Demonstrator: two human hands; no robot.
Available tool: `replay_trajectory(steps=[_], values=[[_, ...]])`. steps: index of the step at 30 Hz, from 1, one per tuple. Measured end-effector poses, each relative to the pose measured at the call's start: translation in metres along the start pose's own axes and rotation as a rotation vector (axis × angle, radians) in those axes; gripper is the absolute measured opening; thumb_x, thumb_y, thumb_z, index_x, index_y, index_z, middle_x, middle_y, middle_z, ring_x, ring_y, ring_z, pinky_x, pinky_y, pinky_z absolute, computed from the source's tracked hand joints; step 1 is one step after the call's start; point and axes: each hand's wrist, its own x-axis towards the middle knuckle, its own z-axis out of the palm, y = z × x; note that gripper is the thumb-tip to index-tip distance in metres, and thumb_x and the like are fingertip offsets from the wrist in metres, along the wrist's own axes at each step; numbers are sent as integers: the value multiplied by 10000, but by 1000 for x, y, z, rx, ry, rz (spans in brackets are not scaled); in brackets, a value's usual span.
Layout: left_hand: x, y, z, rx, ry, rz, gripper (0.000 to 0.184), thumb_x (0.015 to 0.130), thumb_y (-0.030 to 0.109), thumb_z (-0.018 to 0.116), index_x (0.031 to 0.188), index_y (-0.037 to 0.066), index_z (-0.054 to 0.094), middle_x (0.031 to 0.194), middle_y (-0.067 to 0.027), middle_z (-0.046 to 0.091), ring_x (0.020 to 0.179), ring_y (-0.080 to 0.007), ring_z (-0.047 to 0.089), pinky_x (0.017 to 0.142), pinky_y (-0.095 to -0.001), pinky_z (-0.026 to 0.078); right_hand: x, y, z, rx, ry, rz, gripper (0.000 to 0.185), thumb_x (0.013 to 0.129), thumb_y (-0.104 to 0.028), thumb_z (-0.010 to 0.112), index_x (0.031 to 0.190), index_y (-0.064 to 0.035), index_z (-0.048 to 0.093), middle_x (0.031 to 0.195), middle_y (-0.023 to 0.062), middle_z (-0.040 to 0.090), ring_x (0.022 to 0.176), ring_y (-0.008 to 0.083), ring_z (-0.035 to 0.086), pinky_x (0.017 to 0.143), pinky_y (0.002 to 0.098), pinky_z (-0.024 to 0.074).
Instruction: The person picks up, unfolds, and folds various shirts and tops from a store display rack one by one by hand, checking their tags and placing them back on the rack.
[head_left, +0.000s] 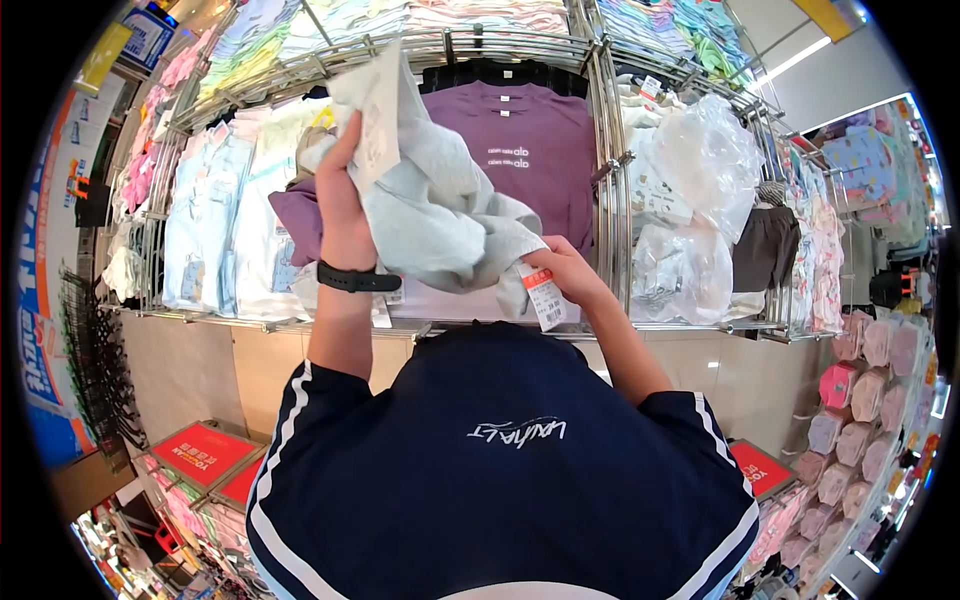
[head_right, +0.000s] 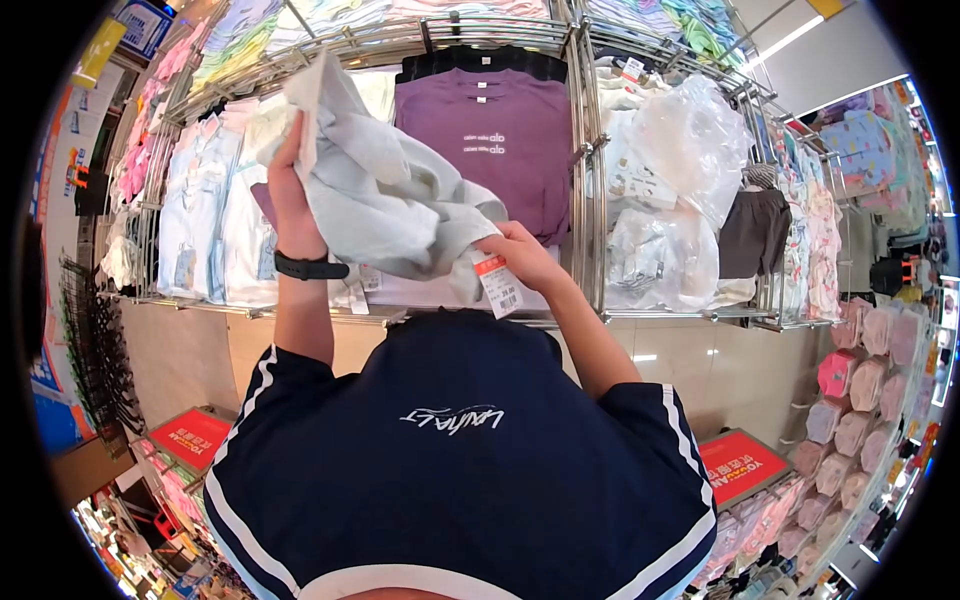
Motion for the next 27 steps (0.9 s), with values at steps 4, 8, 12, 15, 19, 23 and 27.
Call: replay_trajectory(steps=[4,8,12,15,19,23,27], values=[[-13,-29,-7,-47,45,-81,338,956,275,516,1185,34,579,1048,-115,677,900,-248,673,820,-377,550,-13,-23,19,-803,60,-486,422,814,-184,683,1180,-3,576,1229,164,523,1036,218,566,865,322,456],[-38,-83,-8,-58,162,-278,307,924,230,583,1154,27,589,1023,-102,681,882,-231,672,810,-350,547,27,45,27,-767,-27,-523,714,785,-228,731,1384,-50,386,1391,170,416,1276,308,411,1044,390,340],[-37,-76,-20,-44,129,-276,346,947,261,557,1192,19,578,1053,-104,681,889,-217,679,771,-329,558,84,140,6,-178,53,-173,461,890,-193,626,1301,-29,497,1191,120,575,1132,236,528,961,364,416],[-41,-49,-56,187,258,-153,381,963,267,529,1244,11,539,1133,-122,652,983,-250,657,856,-372,537,60,93,5,6,108,-147,345,919,-159,589,1230,-12,562,975,81,648,965,159,592,855,304,466],[-58,-38,-87,-11,174,-209,409,979,298,483,1276,19,522,1170,-144,633,1024,-275,640,908,-414,512,37,38,35,-487,-149,-19,904,806,-147,703,1497,-28,132,995,116,638,963,206,599,902,322,457],[-62,-62,-33,-238,149,-225,387,959,306,530,1221,23,564,1079,-111,675,899,-240,681,782,-369,565,90,112,53,-514,-355,-414,856,811,-188,711,1475,-19,199,1401,181,446,1218,250,493,998,350,417],[-69,-41,-10,-177,54,-226,397,957,308,537,1234,24,555,1107,-120,663,942,-243,668,827,-369,550,85,117,46,135,-245,-68,682,826,-181,700,1399,-1,377,1330,166,525,1152,219,542,958,337,443]])
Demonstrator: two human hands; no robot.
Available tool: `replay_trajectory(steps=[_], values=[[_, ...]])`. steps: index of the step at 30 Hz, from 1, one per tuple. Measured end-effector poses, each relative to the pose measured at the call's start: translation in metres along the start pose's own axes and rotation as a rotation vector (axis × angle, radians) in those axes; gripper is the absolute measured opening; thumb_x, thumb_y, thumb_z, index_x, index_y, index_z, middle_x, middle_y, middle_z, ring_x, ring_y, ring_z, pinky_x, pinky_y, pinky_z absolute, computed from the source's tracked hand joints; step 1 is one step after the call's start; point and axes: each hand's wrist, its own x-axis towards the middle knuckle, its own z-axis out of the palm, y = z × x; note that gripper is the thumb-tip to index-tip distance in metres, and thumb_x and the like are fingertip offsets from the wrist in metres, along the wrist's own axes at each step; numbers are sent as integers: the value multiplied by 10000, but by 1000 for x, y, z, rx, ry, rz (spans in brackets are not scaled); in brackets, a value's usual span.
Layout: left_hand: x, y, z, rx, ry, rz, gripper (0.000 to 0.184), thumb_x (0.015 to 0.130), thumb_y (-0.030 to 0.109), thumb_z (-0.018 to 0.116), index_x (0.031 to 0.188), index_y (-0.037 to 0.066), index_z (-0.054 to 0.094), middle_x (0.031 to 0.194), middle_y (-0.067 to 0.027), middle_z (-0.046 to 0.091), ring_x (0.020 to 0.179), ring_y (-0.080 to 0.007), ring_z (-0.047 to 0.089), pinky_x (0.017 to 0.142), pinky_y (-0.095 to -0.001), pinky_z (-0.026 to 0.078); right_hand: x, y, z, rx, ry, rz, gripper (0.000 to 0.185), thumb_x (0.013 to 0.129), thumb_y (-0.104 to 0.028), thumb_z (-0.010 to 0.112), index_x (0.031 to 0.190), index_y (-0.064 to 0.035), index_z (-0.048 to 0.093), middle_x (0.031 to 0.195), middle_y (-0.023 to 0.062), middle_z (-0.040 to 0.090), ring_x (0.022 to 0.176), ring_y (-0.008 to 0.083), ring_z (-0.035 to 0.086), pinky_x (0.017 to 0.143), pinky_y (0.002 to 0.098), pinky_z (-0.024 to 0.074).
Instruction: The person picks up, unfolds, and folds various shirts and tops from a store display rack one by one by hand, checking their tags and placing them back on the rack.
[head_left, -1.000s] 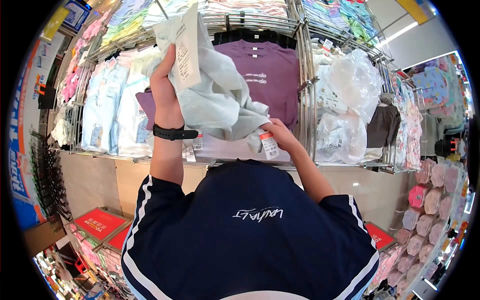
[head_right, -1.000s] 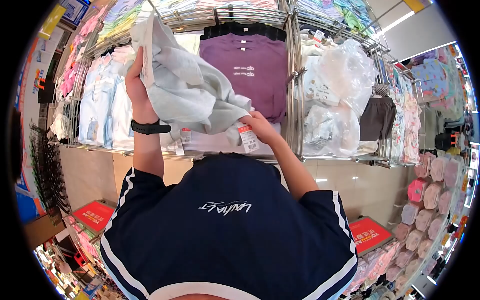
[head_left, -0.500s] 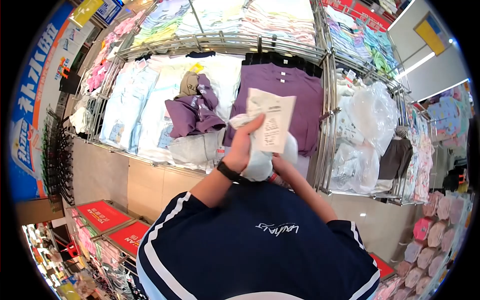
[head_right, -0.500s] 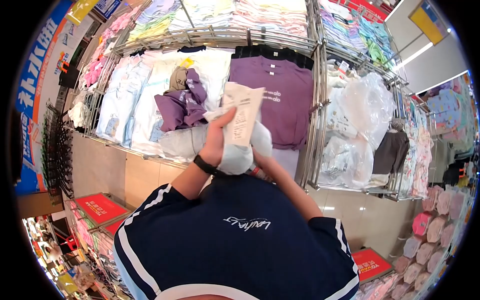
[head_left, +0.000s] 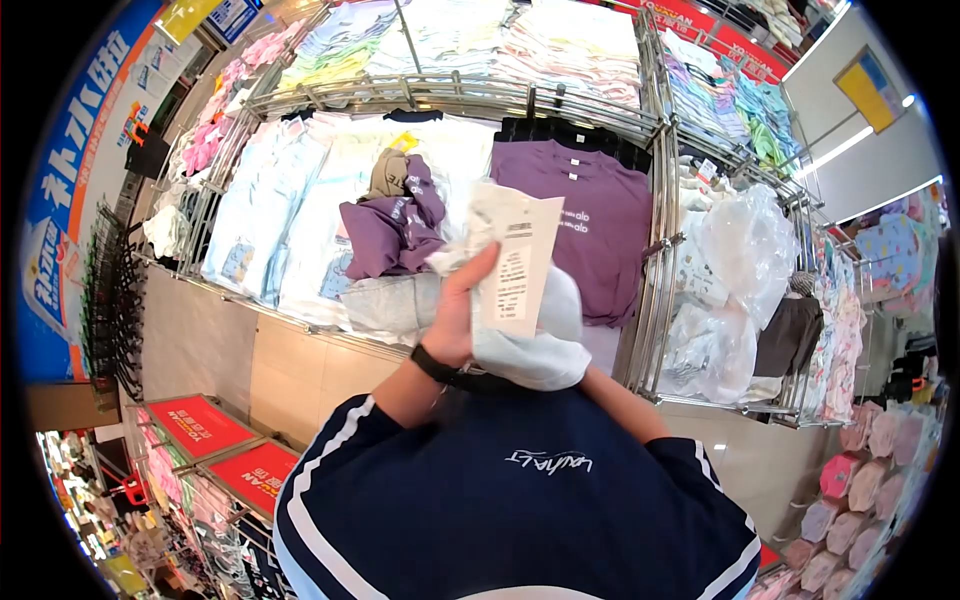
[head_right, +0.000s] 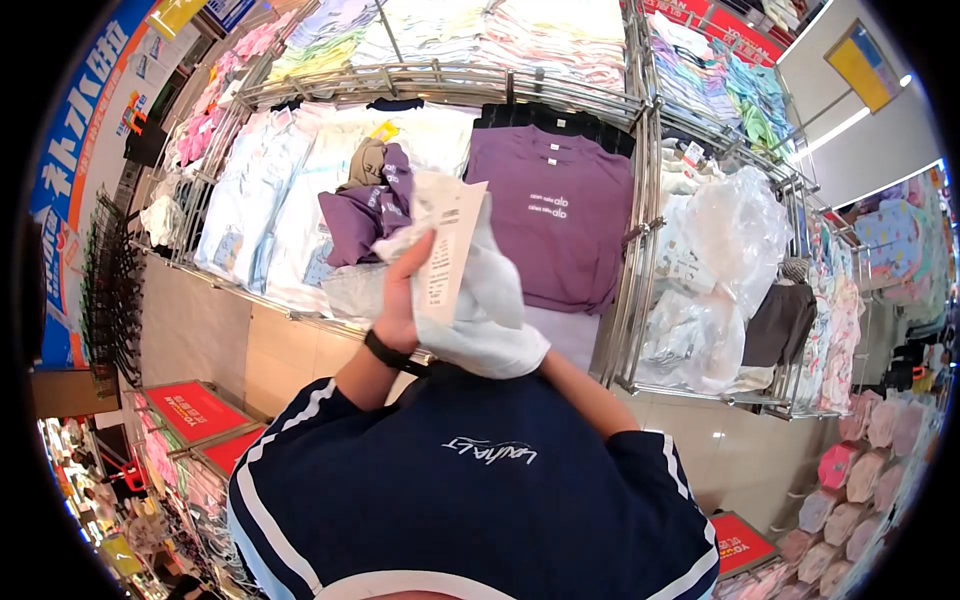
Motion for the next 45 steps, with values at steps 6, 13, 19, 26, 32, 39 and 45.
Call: replay_trajectory(steps=[6,13,19,26,32,39,45], values=[[2,23,-64,585,572,699,320,922,183,637,1161,-22,584,1086,-63,645,936,-145,608,826,-311,492,-39,-90,4,-163,403,-88,205,899,-45,516,1020,21,667,885,31,672,784,96,591,685,232,463],[28,-36,-136,1519,486,825,350,843,134,700,1118,-27,555,1136,-113,595,973,-210,575,817,-332,456,-47,-122,35,-359,294,-47,177,863,-27,554,988,38,661,874,16,656,793,70,577,687,215,452],[7,-50,-80,1304,-84,377,600,736,100,768,1264,11,496,1124,-76,592,1061,-175,553,933,-316,447,-39,-142,54,-373,356,-234,133,894,-82,570,967,10,632,828,-21,598,763,44,516,665,216,419],[26,-11,-116,1386,129,625,485,737,34,727,1188,28,548,1098,-56,627,991,-156,604,850,-299,499,-39,-162,75,-595,154,-454,325,879,-29,598,1199,-25,542,1081,29,494,907,72,494,775,221,432],[26,98,-111,877,571,931,473,826,4,640,1274,-21,492,1209,-92,592,1065,-204,583,923,-335,474,-39,-124,31,-654,480,-542,317,837,-27,618,1153,-24,585,1075,102,572,952,180,602,808,294,501],[45,170,-159,679,785,834,456,807,1,655,1245,14,529,1190,-82,603,1037,-230,597,865,-351,497,-51,-31,-70,-576,693,-129,204,883,-55,588,1082,-22,620,865,15,628,775,105,589,717,226,478],[85,216,-381,1117,965,959,444,756,42,697,1181,34,569,1113,-88,631,938,-226,630,719,-363,534,-79,5,-105,-742,870,-102,189,829,-99,622,998,-15,635,774,87,657,716,168,625,668,298,487]])
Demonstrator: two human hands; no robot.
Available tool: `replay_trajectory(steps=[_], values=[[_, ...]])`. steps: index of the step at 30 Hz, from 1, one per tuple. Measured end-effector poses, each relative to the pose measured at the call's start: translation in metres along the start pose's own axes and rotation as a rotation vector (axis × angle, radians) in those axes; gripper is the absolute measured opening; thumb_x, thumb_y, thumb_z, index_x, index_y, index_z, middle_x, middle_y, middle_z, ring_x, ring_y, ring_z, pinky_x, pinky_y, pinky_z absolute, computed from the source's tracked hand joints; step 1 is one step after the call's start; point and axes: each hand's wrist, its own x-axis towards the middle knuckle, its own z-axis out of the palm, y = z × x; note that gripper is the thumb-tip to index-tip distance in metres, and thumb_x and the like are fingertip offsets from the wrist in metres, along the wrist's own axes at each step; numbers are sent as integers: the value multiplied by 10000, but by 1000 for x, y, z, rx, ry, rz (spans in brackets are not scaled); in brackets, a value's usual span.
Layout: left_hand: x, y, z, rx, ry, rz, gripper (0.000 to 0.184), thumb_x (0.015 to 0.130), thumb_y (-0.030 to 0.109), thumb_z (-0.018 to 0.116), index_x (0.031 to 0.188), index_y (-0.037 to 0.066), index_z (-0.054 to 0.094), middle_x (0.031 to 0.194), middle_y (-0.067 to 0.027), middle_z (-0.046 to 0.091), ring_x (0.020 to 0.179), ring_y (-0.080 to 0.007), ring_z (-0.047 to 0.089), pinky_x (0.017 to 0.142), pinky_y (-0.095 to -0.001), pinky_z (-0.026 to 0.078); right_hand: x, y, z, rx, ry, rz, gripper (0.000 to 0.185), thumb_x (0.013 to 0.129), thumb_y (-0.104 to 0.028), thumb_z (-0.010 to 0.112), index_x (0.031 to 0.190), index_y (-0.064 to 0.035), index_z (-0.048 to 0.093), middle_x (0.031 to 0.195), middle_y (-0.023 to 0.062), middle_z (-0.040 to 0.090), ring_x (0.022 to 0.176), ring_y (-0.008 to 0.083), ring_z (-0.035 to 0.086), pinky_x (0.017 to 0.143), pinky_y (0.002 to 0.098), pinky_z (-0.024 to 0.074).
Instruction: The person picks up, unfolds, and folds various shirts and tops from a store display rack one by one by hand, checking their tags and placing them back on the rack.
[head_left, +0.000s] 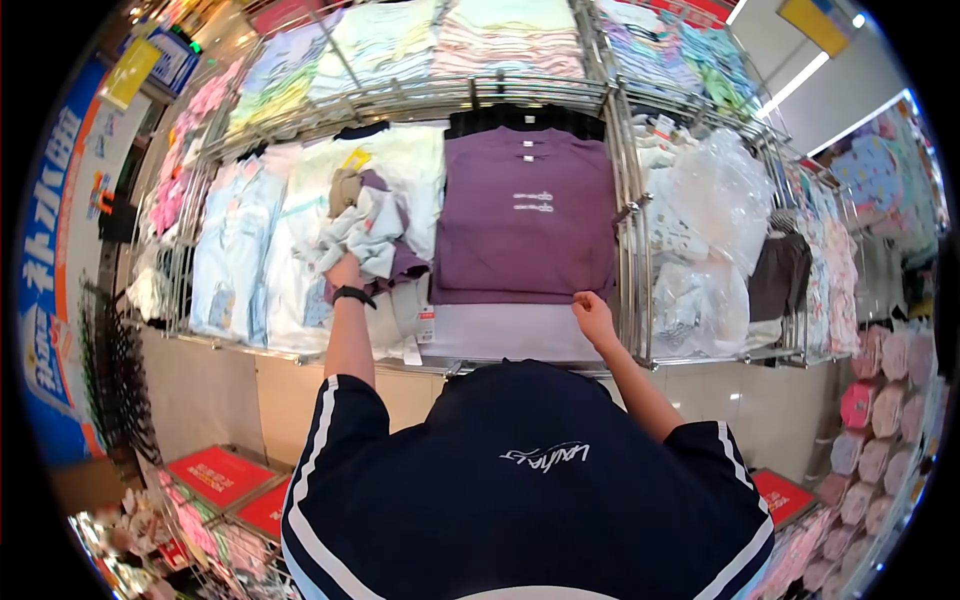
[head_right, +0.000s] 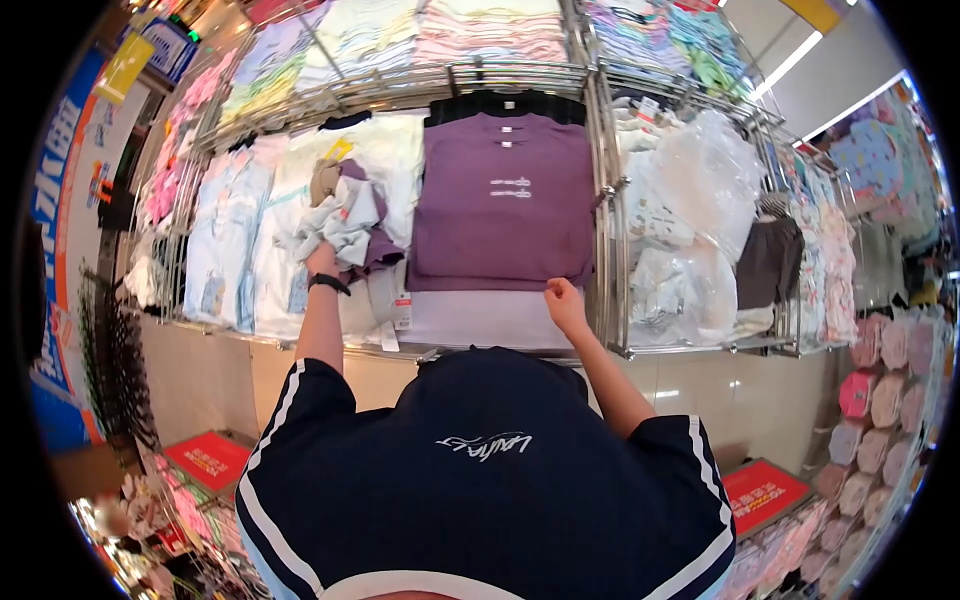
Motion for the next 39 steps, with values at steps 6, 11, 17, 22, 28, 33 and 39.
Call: replay_trajectory(steps=[6,11,17,22,28,33,39], values=[[-48,116,2,-2,109,-251,897,688,172,800,1365,-56,258,1302,-185,466,1151,-273,510,919,-372,471,15,64,-4,-19,117,187,324,809,-185,639,1079,-6,620,861,147,671,831,279,653,766,366,502],[-95,143,-3,312,247,-431,1185,618,400,864,1410,-115,149,1386,-296,324,1247,-339,409,1005,-392,407,39,58,-3,-114,315,122,404,814,-218,641,1154,-6,589,956,189,669,905,332,645,808,405,501],[-169,129,7,561,87,-85,1085,688,388,826,1388,-160,204,1391,-315,296,1248,-377,382,1032,-413,351,59,33,10,-338,398,220,349,809,-250,650,1081,-35,613,1032,224,615,1001,375,587,861,441,471],[-228,135,23,556,-264,414,817,759,301,772,1351,-87,364,1288,-246,469,1201,-334,453,1015,-417,368,73,36,13,-365,315,27,268,821,-233,658,1015,-61,589,939,171,604,897,362,572,813,443,465],[-260,116,56,289,-681,18,652,799,253,745,1321,-26,469,1203,-166,571,1046,-227,563,881,-329,469,75,-35,-5,247,269,-314,144,946,-156,565,962,-29,499,739,23,488,663,102,452,616,242,388],[-267,63,88,279,-677,-175,862,792,328,739,1451,39,264,1384,-214,400,1183,-284,489,939,-397,444,52,-116,-39,421,142,-204,107,970,-147,537,979,-47,500,769,-31,468,675,39,415,606,196,343],[-276,61,109,-186,-586,-830,1059,764,384,773,1471,100,37,1341,-149,390,1131,-316,474,911,-473,436,24,-178,-42,1071,-70,-38,67,973,-117,518,1008,-69,548,840,-27,558,764,42,512,706,192,411]])
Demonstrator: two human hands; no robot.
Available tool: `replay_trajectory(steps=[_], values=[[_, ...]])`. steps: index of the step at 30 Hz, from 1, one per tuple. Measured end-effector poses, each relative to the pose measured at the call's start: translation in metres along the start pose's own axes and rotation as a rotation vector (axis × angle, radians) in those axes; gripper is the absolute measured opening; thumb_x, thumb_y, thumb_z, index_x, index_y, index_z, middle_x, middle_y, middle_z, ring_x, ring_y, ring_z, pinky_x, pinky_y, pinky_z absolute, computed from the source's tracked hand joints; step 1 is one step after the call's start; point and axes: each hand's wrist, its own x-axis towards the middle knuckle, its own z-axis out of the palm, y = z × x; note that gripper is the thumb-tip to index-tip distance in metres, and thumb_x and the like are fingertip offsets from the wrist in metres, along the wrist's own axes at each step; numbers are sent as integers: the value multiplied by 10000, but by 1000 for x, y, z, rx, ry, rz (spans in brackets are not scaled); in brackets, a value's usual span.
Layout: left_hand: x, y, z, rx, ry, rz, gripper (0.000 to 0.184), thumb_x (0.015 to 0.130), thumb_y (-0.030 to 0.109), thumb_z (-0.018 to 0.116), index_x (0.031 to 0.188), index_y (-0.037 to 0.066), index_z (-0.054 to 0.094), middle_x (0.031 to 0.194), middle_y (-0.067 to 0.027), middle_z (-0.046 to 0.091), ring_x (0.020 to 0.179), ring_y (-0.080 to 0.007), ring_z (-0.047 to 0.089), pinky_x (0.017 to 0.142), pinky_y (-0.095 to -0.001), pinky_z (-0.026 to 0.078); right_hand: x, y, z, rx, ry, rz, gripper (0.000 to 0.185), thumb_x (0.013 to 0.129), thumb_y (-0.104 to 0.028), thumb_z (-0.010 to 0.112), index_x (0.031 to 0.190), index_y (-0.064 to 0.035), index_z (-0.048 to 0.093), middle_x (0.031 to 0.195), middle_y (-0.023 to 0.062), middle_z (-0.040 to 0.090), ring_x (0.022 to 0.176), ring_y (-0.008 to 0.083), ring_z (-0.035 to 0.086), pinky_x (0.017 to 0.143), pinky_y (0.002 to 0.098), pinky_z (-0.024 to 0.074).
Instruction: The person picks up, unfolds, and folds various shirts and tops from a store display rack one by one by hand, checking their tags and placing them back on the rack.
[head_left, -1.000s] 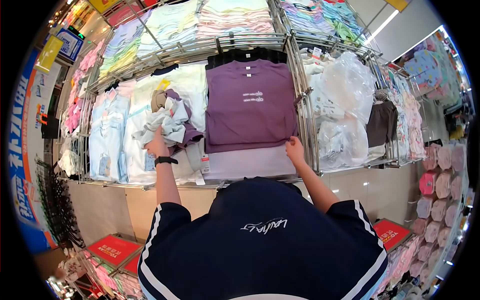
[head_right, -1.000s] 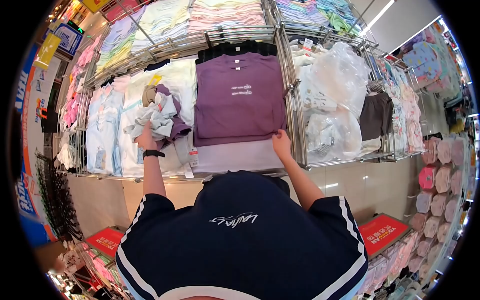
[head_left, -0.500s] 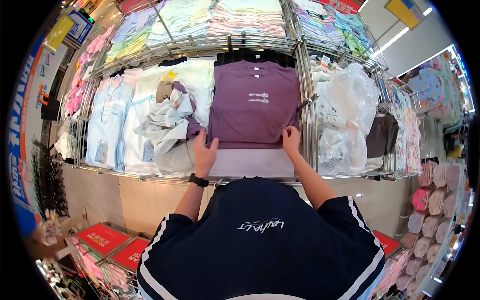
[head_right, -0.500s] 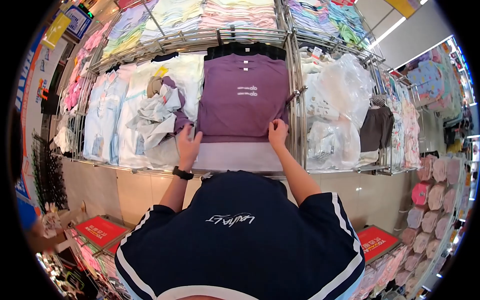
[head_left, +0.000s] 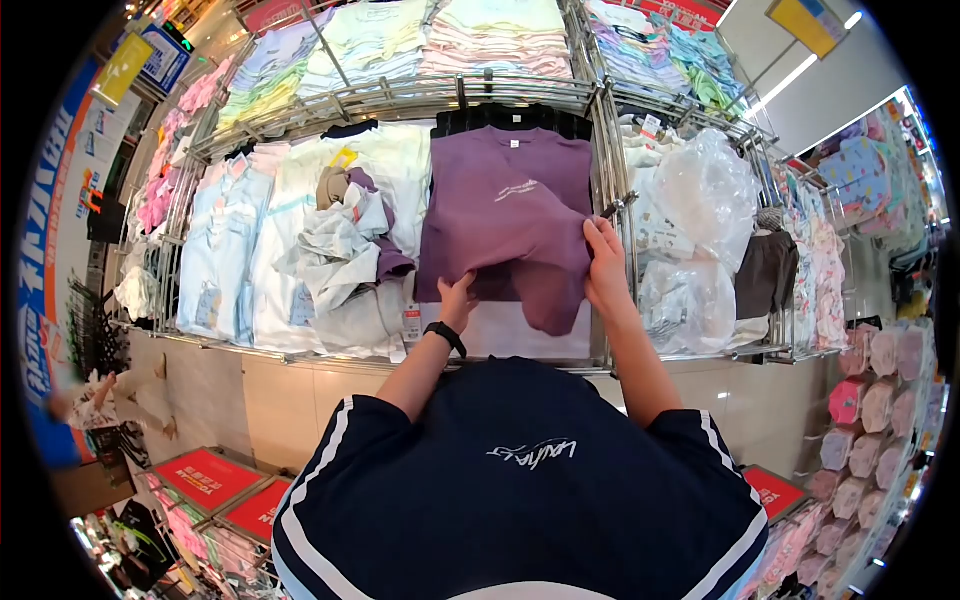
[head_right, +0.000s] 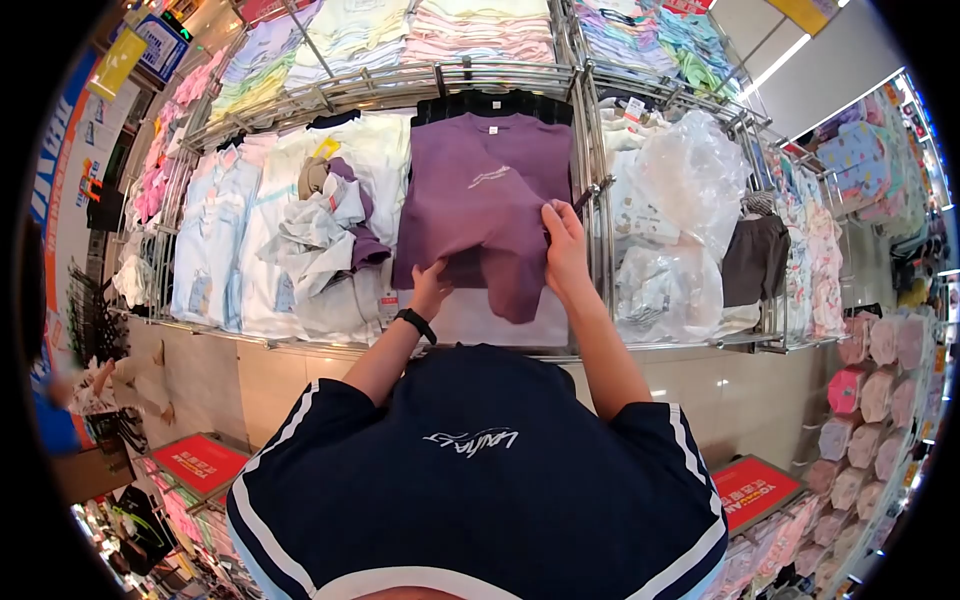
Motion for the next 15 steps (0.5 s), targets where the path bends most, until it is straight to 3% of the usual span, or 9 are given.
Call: replay_trajectory(steps=[3,4,7,8,11,12,15], values=[[21,-10,-13,-163,-124,-118,966,776,397,773,1427,92,128,1268,-128,457,1084,-290,512,880,-453,454,-15,-22,21,133,-48,165,107,977,-130,503,1029,-69,575,915,3,618,848,78,584,770,222,463],[21,-7,-14,-223,-190,-163,923,783,396,770,1408,88,165,1237,-121,486,1064,-281,528,870,-444,460,-19,-28,22,218,-158,238,173,984,-158,487,1085,-57,583,995,35,645,925,118,616,827,255,485],[7,6,3,-314,-444,-125,715,829,343,741,1314,82,285,1142,-100,556,1000,-258,573,850,-412,475,-40,-44,35,341,-186,355,239,971,-191,512,1147,-42,573,1069,73,645,1002,146,612,880,280,479],[1,10,11,-246,-444,-147,490,867,280,708,1189,78,399,1087,-72,581,983,-235,593,849,-385,479,-38,-36,26,358,-236,337,263,965,-185,514,1176,-30,542,1083,81,628,1013,153,601,884,281,474],[-1,-4,27,-71,-645,-88,437,903,298,656,1221,79,453,1135,-67,581,1029,-221,582,884,-402,480,-50,-25,24,332,-431,316,291,957,-173,515,1206,-23,496,1125,87,595,1034,161,585,893,285,467],[-1,-7,31,-14,-713,-62,424,914,304,638,1232,80,471,1150,-66,581,1044,-216,578,896,-408,481,-56,-27,29,299,-418,326,260,952,-171,518,1158,-21,466,1118,89,565,1011,152,571,865,276,464],[-17,-10,51,73,-908,-30,426,938,316,581,1260,63,462,1195,-81,566,1080,-227,565,928,-408,467,-65,-51,51,399,-706,280,211,951,-177,524,1084,-26,462,1082,91,557,969,138,564,827,268,462]])
